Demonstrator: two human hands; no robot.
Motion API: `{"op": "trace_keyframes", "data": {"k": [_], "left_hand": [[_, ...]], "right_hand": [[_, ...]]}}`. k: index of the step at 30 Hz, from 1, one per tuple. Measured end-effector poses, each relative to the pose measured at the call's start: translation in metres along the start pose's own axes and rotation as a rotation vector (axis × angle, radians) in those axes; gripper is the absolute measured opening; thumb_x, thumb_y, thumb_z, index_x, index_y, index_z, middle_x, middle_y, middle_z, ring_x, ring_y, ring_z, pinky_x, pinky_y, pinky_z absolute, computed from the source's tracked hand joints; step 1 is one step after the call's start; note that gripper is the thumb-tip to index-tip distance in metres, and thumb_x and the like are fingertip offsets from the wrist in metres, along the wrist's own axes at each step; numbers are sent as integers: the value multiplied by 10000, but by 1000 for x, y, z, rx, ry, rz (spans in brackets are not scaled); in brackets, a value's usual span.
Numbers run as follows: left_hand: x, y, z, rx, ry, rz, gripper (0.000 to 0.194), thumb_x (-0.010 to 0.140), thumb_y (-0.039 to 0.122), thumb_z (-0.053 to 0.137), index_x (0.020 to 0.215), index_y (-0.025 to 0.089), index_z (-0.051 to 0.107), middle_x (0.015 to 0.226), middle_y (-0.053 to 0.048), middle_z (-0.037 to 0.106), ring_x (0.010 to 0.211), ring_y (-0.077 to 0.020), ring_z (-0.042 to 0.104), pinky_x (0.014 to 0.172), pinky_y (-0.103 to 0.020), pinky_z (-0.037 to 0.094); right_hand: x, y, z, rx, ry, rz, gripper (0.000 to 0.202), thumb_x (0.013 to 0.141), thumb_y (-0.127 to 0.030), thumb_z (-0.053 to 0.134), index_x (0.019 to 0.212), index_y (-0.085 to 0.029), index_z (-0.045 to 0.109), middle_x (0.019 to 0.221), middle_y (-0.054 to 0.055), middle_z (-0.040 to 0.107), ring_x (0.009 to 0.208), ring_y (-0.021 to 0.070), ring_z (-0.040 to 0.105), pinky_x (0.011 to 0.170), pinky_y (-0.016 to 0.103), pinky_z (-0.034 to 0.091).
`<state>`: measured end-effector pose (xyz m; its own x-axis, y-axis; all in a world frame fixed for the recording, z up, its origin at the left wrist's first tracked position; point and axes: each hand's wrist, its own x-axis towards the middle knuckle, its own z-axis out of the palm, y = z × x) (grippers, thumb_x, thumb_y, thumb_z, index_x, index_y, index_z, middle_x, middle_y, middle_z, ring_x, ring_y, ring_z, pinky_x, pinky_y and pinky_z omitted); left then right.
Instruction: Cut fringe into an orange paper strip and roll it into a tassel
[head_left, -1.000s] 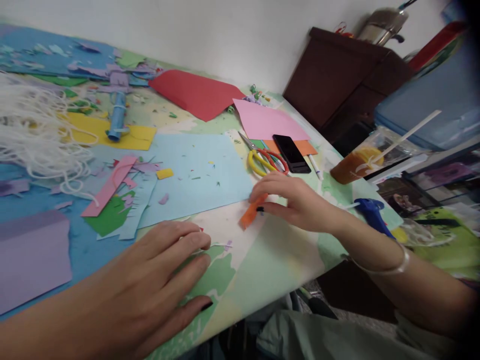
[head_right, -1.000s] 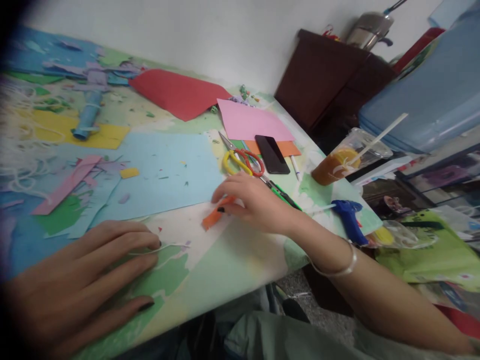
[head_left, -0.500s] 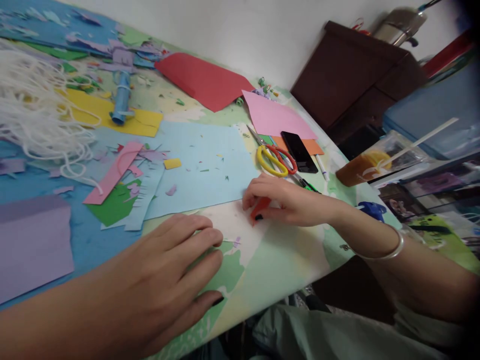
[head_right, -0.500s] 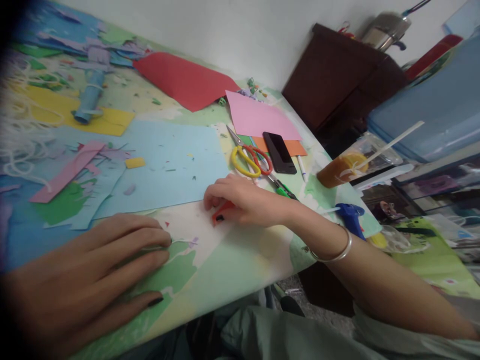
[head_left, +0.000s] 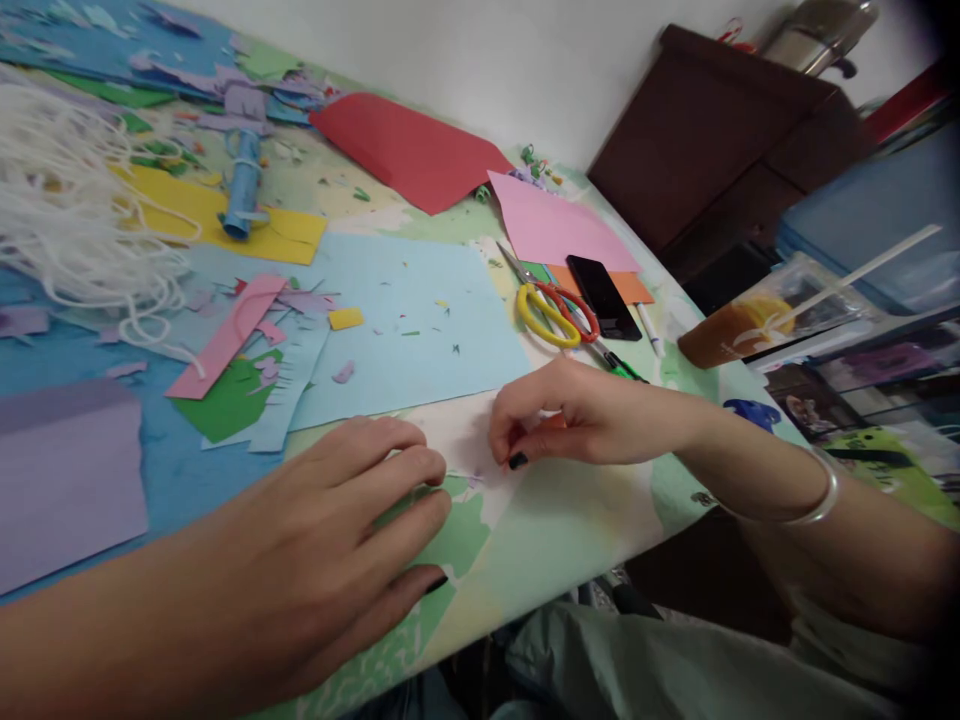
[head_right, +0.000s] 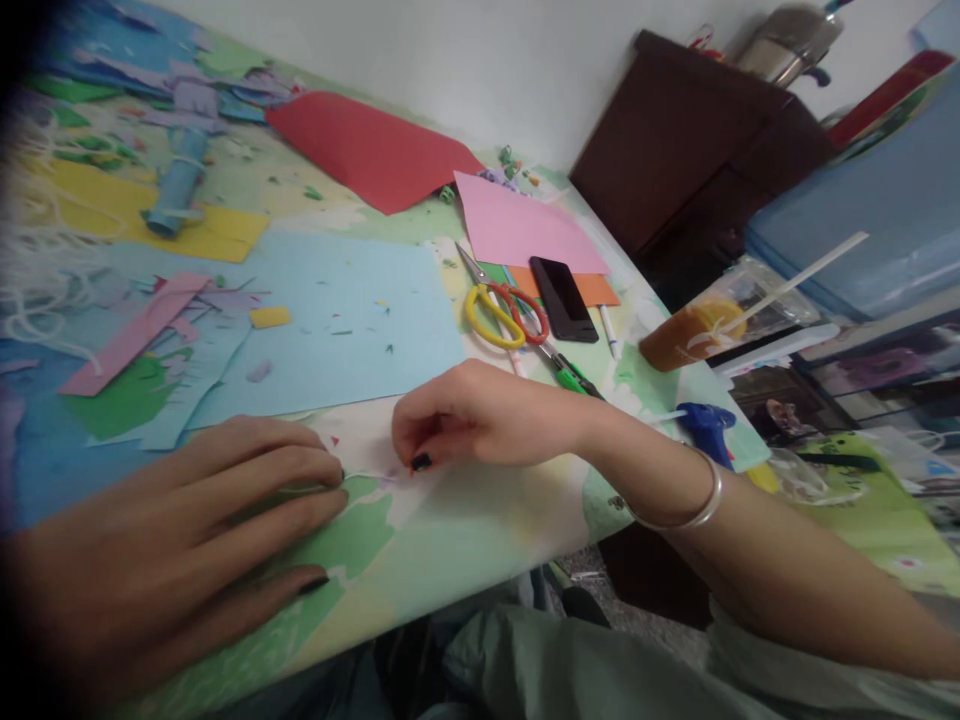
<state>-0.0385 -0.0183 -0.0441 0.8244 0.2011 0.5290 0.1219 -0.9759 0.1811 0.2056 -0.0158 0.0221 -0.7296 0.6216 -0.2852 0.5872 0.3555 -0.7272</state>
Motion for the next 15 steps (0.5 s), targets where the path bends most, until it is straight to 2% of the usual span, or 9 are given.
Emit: {"op": "trace_keyframes", "data": {"k": [4, 9, 15], "left_hand": [[-1, -2, 0, 24, -53, 14, 169, 865, 275, 501, 904, 165, 623, 955, -64, 635, 972, -254, 525, 903, -445, 423], [-3, -2, 0, -10, -34, -2, 174, 837, 258, 547, 947, 145, 622, 960, -75, 617, 1003, -263, 519, 897, -441, 427], [-3, 0, 0, -35, -63, -63, 198, 845, 280, 522, 954, 163, 638, 979, -86, 622, 1049, -283, 516, 914, -468, 430]], "right_hand": [[10, -7, 6, 2, -43, -5, 209, 823, 43, 507, 875, -111, 638, 873, 41, 665, 785, 110, 595, 724, 206, 446], [17, -9, 9, 10, -2, 64, 191, 770, 32, 564, 865, -133, 555, 804, -1, 631, 679, 95, 545, 601, 191, 409], [22, -12, 9, -44, 18, 88, 184, 745, 4, 600, 798, -148, 510, 753, -17, 598, 639, 90, 500, 546, 191, 361]]}}
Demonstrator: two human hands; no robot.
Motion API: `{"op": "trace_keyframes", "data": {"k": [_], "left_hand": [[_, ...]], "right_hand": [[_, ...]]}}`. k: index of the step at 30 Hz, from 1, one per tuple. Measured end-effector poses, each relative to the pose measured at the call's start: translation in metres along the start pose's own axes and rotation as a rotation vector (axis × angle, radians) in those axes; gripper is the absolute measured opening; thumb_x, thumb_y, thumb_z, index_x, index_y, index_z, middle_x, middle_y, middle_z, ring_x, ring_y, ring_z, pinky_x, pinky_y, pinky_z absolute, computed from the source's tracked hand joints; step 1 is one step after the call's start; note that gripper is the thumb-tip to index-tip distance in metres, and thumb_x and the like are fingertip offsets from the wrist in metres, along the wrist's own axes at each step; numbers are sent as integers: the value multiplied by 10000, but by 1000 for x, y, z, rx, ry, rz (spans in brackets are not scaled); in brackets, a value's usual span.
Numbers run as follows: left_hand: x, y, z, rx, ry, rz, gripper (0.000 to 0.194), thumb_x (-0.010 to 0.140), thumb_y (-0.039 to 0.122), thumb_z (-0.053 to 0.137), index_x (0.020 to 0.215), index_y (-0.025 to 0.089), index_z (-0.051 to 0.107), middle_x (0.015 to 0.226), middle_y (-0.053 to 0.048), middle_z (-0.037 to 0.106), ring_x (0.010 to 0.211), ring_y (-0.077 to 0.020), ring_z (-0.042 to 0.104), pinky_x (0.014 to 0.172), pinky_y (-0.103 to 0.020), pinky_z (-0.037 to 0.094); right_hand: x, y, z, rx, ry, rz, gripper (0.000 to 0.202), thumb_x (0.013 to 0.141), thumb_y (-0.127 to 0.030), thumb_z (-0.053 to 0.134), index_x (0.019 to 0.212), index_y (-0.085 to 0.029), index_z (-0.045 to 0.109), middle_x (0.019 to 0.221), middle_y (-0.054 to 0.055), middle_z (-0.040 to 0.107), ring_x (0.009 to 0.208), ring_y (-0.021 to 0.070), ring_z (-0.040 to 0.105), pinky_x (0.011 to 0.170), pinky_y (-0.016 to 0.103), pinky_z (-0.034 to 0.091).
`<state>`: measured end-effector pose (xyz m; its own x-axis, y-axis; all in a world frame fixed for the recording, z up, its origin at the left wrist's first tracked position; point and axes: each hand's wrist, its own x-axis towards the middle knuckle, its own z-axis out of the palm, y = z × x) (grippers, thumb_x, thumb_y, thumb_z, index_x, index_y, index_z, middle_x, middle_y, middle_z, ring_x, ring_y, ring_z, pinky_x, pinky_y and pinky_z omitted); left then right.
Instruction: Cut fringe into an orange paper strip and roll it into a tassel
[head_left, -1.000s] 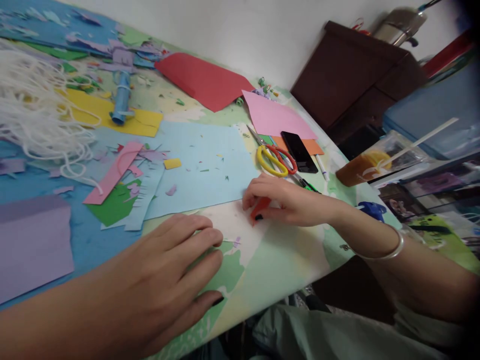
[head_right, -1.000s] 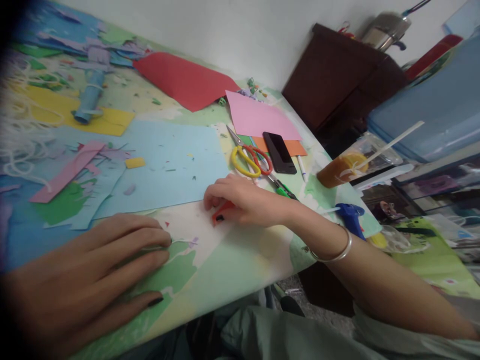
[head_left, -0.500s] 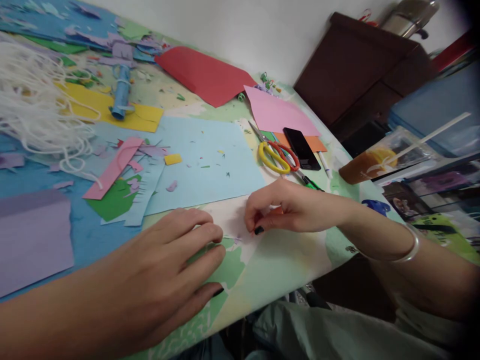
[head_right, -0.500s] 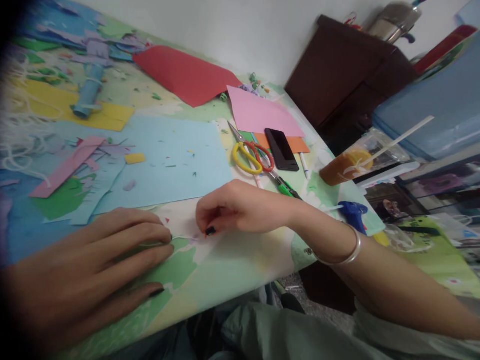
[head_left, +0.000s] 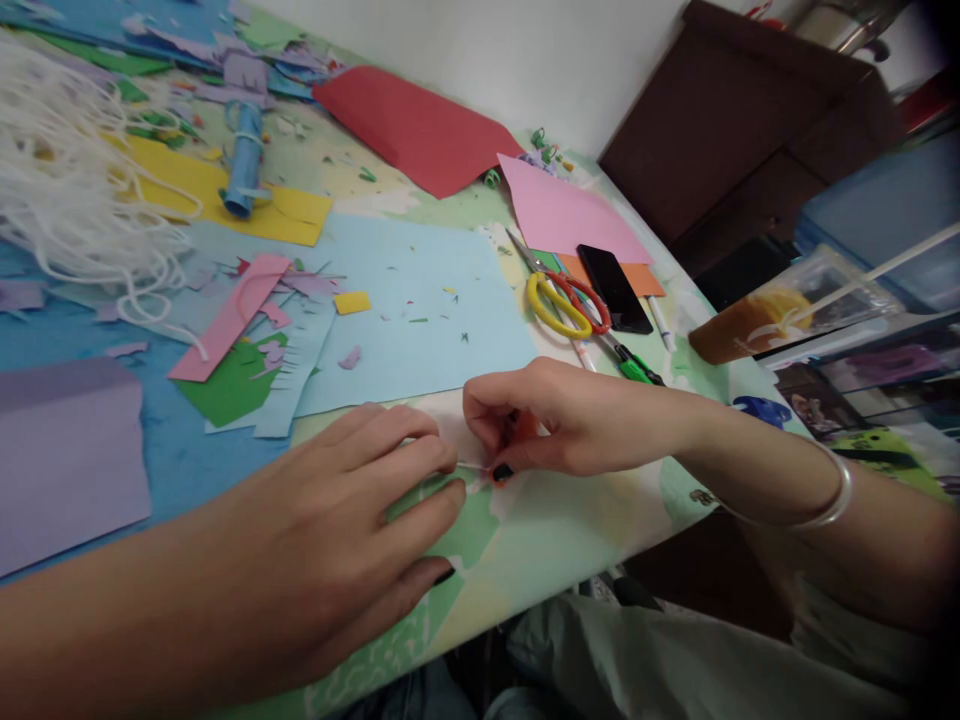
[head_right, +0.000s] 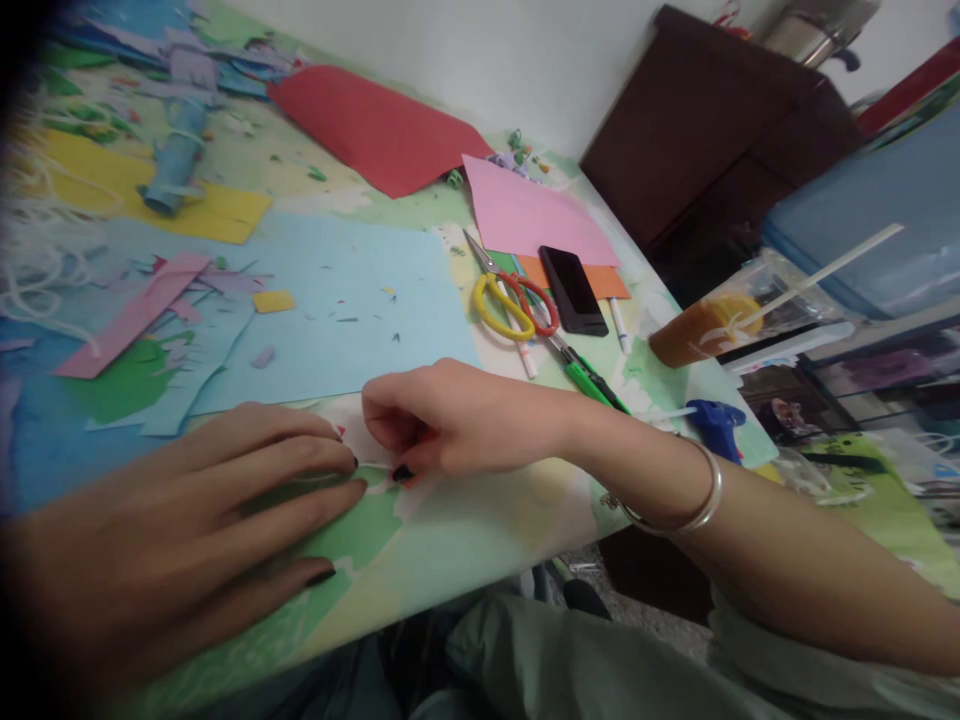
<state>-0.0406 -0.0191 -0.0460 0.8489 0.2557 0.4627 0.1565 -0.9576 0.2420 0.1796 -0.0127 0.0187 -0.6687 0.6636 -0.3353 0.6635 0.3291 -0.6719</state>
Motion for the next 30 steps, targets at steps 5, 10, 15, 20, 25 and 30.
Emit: {"op": "trace_keyframes", "data": {"k": [5, 10, 15, 20, 25, 30], "left_hand": [[0, -1, -1, -15, -33, -11, 216, 860, 278, 507, 986, 165, 642, 988, -98, 613, 1047, -287, 508, 901, -485, 435], [0, -2, -1, -4, -22, 14, 217, 865, 279, 502, 969, 151, 643, 962, -109, 611, 1017, -290, 506, 859, -486, 450], [1, -2, -2, -5, -22, 16, 215, 865, 293, 494, 935, 160, 647, 934, -97, 618, 989, -283, 524, 838, -479, 463], [1, -3, -1, 11, -16, 27, 220, 862, 300, 497, 943, 160, 645, 952, -104, 622, 1017, -292, 522, 857, -484, 459], [1, -3, -1, 10, -22, 24, 233, 864, 307, 496, 978, 162, 638, 985, -110, 613, 1051, -304, 511, 867, -497, 453], [0, -3, 0, 16, -29, 30, 233, 865, 290, 496, 993, 151, 632, 985, -111, 605, 1041, -301, 511, 880, -505, 446]], "right_hand": [[2, -1, -1, -9, 2, 23, 146, 748, 0, 597, 756, -143, 566, 722, -19, 637, 640, 94, 560, 576, 192, 404], [-5, 2, -6, 40, -22, -6, 233, 768, 68, 502, 805, -134, 612, 807, 6, 673, 712, 99, 599, 644, 195, 448], [-11, 5, -5, 107, -13, -25, 217, 798, 56, 509, 880, -133, 577, 845, 14, 655, 745, 102, 590, 652, 197, 459], [-7, 4, -4, 132, -3, -18, 258, 770, 82, 530, 911, -132, 550, 827, 3, 626, 727, 95, 576, 643, 192, 461], [-2, -2, -5, 115, -32, 29, 186, 770, 44, 566, 846, -125, 558, 795, 3, 624, 684, 96, 560, 611, 199, 448], [2, -6, -1, 47, -7, 90, 225, 724, 50, 589, 846, -134, 546, 763, -16, 591, 652, 92, 524, 565, 193, 413]]}}
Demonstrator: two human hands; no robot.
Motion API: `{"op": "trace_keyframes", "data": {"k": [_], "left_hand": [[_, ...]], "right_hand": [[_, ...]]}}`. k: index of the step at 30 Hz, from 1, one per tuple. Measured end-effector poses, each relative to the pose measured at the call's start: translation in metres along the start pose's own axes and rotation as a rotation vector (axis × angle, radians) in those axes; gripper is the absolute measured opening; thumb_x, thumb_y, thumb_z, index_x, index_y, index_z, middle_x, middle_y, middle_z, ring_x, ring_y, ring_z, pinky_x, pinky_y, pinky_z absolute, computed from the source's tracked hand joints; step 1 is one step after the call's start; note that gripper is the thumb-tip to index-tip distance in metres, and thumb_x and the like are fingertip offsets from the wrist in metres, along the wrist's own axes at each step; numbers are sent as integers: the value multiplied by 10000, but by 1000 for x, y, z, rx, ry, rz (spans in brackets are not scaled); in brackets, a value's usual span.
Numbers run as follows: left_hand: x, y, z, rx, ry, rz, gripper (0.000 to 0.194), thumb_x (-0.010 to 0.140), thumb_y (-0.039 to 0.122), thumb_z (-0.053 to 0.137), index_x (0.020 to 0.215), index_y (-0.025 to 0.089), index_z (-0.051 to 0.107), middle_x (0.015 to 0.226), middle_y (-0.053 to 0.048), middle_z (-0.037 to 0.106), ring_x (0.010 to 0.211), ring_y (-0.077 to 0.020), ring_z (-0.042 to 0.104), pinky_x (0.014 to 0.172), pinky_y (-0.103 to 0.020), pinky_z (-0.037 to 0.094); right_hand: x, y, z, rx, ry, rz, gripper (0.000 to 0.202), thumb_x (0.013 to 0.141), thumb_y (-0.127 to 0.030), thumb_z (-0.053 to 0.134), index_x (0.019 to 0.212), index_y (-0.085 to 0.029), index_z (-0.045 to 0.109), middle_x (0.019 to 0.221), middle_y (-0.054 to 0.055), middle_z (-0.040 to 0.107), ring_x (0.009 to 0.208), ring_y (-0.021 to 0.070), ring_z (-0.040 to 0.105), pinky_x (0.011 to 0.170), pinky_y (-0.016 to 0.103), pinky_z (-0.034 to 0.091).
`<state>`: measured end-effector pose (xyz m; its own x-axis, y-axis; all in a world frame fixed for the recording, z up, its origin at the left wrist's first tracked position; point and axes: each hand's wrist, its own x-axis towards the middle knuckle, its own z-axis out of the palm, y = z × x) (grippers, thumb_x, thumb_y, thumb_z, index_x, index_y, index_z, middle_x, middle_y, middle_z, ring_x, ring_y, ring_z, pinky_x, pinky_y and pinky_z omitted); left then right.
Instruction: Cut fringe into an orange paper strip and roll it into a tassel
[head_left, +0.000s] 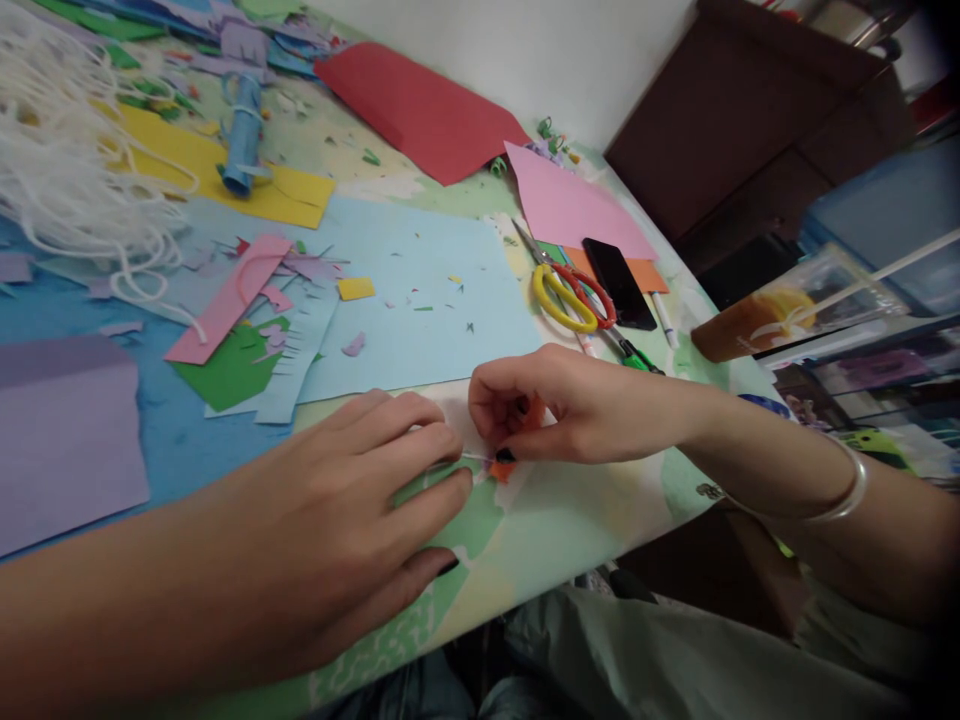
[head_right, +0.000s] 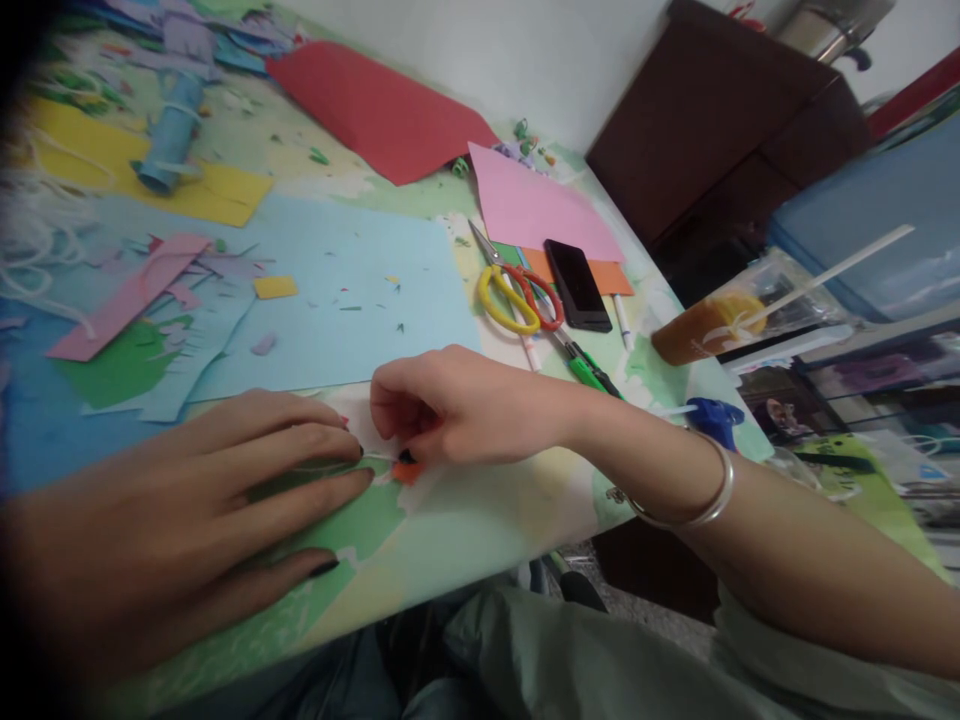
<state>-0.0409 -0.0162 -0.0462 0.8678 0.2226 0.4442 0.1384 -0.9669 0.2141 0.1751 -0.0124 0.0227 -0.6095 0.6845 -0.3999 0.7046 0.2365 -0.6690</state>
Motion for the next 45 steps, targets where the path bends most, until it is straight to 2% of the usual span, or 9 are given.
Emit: {"op": "trace_keyframes", "data": {"k": [6, 14, 23, 45], "left_hand": [[-2, -3, 0, 23, -20, 43, 258, 856, 284, 505, 1062, 161, 600, 1050, -107, 586, 1096, -304, 490, 899, -486, 436], [-1, -2, 1, 33, -17, 30, 263, 864, 295, 490, 1062, 172, 612, 1006, -94, 586, 1069, -298, 501, 901, -474, 424], [-1, 0, 1, 10, -13, 1, 283, 876, 309, 484, 1075, 160, 619, 1026, -112, 575, 1077, -306, 482, 892, -492, 418], [-3, -5, 7, 49, -7, 11, 341, 843, 390, 502, 1137, 242, 590, 1085, -63, 566, 1079, -276, 491, 901, -441, 417]], "right_hand": [[3, -1, 2, -47, 18, 11, 198, 727, 15, 576, 835, -144, 526, 718, -36, 543, 639, 92, 503, 550, 198, 393], [3, 0, 3, -84, 19, 21, 167, 729, -52, 609, 828, -153, 521, 717, -40, 550, 633, 96, 508, 535, 200, 387], [4, -1, 3, -95, 17, 27, 176, 710, -38, 616, 816, -151, 532, 711, -42, 552, 626, 90, 505, 536, 191, 384], [5, 0, 3, -155, 26, 6, 141, 707, -72, 614, 802, -153, 549, 699, -45, 562, 615, 87, 497, 519, 188, 360]]}}
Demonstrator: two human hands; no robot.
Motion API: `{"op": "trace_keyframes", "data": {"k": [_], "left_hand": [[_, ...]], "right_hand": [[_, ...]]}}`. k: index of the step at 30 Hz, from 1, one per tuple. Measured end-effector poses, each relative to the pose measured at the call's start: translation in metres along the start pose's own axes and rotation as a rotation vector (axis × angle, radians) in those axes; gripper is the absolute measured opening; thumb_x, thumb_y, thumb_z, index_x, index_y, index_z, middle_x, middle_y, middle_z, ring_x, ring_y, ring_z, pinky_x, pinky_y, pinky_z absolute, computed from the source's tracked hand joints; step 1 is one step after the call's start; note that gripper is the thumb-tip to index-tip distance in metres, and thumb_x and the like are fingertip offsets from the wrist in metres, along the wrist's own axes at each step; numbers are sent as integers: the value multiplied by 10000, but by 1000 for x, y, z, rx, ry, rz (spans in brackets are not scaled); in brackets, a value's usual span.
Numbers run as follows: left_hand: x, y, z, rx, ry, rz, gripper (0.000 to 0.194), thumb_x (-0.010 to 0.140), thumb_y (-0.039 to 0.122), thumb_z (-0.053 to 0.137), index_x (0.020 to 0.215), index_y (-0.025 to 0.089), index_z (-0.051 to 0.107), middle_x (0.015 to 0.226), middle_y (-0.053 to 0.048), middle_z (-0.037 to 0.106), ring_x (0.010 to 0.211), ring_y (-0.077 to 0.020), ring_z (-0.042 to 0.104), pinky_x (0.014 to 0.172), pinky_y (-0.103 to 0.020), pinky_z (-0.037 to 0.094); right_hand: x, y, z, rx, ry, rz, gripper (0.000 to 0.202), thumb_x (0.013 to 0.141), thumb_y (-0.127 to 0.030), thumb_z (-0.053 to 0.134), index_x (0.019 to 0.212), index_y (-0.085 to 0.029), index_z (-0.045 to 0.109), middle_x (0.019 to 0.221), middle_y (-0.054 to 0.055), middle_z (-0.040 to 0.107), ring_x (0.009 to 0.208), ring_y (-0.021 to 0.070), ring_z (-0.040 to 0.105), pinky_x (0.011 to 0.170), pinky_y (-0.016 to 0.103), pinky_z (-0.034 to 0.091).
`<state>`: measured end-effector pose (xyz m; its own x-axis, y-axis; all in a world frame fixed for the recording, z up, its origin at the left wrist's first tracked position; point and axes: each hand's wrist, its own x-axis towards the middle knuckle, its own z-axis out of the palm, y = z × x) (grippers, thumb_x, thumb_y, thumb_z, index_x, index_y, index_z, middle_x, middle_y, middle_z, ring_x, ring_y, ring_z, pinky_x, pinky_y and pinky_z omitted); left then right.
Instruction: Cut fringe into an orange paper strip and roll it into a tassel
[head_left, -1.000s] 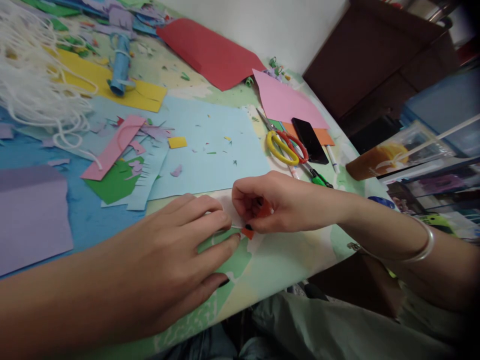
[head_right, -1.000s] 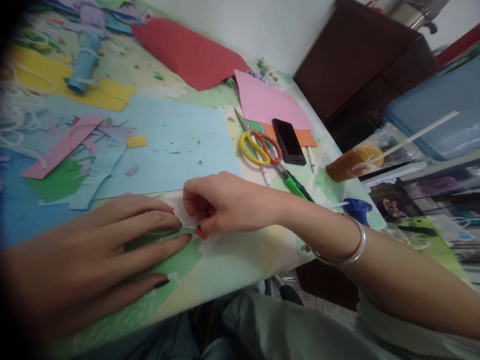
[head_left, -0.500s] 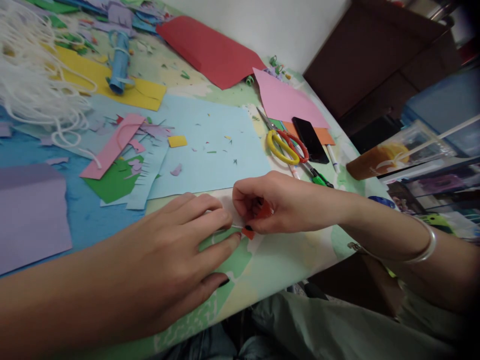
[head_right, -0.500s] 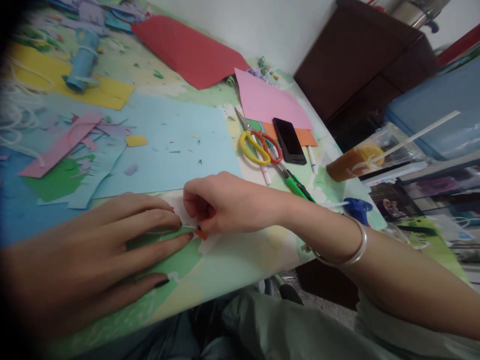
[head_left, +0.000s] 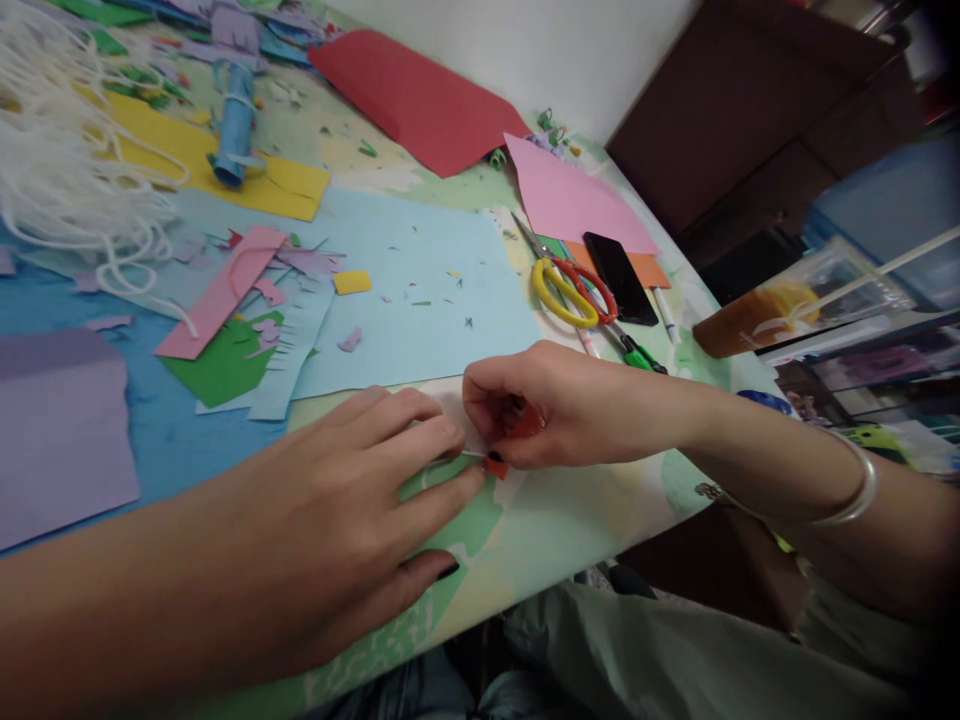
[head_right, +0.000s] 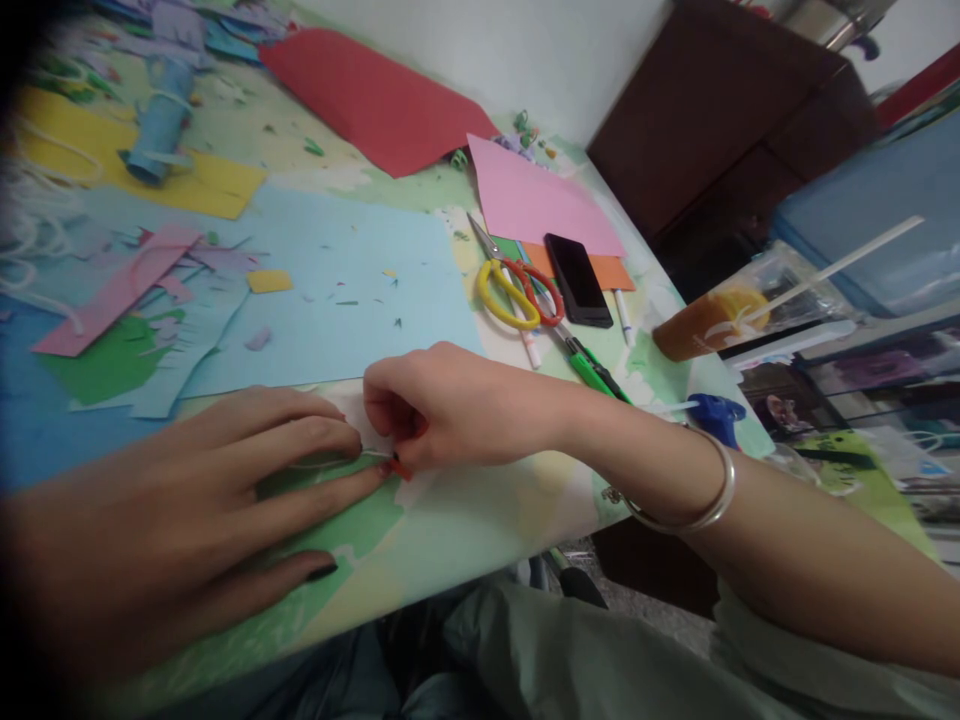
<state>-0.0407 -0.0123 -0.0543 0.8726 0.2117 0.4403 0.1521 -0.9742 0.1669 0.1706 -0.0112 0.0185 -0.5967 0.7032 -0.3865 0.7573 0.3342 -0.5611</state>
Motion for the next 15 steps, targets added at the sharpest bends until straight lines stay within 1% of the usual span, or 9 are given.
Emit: {"op": "trace_keyframes", "data": {"k": [3, 7, 9, 12, 15], "left_hand": [[2, 1, -2, -9, 4, 11, 329, 844, 394, 501, 1112, 231, 603, 1057, -63, 574, 1069, -274, 489, 886, -439, 423], [6, 6, -6, -54, -34, -40, 288, 842, 345, 511, 1056, 195, 631, 1014, -85, 595, 1043, -294, 500, 877, -464, 426], [7, 7, -7, -61, -46, -44, 286, 836, 334, 518, 1051, 186, 636, 1007, -97, 596, 1024, -304, 506, 860, -480, 433], [7, 9, -7, -66, -52, -52, 307, 825, 344, 536, 1076, 193, 628, 1012, -102, 595, 1020, -310, 505, 843, -493, 439], [7, 9, -6, -80, -41, -83, 302, 819, 368, 543, 1065, 216, 630, 1002, -85, 606, 1013, -297, 513, 856, -479, 437]], "right_hand": [[0, 0, 0, 5, -2, -1, 143, 708, -63, 607, 801, -154, 546, 695, -45, 557, 612, 87, 494, 518, 191, 359], [-2, 0, -1, 31, -11, -7, 159, 721, -54, 599, 827, -154, 537, 713, -39, 564, 630, 93, 510, 538, 196, 378], [-3, 1, -2, 41, -9, -7, 174, 727, -42, 591, 850, -154, 539, 731, -32, 576, 645, 98, 521, 553, 201, 389], [-5, 2, -2, 58, 6, -8, 187, 728, -32, 590, 864, -153, 544, 745, -25, 593, 655, 102, 535, 561, 203, 399], [-6, 3, -2, 63, 14, -8, 192, 724, -25, 589, 866, -148, 547, 748, -22, 604, 655, 101, 545, 561, 202, 403]]}}
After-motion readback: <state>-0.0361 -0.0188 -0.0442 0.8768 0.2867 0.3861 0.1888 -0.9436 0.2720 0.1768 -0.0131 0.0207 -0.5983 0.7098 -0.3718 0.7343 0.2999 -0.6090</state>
